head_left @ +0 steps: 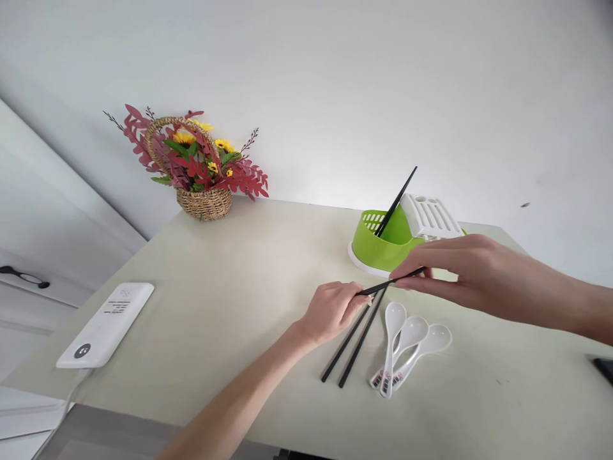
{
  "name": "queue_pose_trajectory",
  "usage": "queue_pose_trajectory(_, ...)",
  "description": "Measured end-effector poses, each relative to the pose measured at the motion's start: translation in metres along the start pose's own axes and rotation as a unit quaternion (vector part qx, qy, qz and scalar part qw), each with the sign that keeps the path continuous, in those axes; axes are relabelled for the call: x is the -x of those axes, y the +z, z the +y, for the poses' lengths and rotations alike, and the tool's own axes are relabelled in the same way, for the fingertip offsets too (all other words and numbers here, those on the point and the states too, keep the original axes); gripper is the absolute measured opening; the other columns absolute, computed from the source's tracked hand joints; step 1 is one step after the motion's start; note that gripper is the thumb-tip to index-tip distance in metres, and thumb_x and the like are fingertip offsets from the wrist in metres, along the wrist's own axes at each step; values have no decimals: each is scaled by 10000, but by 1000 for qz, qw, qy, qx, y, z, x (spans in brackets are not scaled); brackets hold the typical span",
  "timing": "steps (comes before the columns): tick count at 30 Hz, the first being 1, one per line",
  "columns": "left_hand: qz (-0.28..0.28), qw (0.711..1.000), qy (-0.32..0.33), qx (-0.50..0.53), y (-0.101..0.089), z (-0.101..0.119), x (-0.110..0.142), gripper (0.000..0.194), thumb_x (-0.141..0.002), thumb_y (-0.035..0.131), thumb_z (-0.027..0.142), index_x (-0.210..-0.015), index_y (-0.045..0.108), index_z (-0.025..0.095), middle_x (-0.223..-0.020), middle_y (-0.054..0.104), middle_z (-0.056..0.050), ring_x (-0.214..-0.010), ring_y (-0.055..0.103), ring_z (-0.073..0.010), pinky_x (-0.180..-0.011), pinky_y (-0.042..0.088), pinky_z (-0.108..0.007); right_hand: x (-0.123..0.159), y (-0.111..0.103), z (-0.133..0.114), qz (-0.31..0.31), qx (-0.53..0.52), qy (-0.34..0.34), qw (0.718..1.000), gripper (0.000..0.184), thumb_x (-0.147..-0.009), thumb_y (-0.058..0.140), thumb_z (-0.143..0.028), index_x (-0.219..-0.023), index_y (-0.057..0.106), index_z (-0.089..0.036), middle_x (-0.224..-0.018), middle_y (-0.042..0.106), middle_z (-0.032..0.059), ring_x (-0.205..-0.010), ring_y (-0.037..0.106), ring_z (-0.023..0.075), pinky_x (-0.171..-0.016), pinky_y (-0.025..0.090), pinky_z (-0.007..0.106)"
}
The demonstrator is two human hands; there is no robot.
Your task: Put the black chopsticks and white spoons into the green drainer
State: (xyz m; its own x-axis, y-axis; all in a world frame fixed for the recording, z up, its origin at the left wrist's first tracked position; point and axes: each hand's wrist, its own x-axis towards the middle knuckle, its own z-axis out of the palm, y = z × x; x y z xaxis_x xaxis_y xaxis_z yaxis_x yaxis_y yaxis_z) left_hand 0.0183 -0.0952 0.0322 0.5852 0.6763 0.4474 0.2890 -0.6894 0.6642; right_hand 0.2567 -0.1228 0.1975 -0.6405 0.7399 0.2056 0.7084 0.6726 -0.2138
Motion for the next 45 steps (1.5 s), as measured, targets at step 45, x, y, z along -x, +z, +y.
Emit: queue_pose_trajectory(45, -155, 981, -69, 92, -14, -15, -7, 629, -1099, 350, 610, -1268, 784, 187, -862, 781, -45, -590, 499, -94, -640, 397, -195, -11, -1, -18, 72, -109, 176, 976, 389, -997, 584, -627, -874, 731, -289, -765, 745, 24, -595, 652, 175, -470, 423, 299)
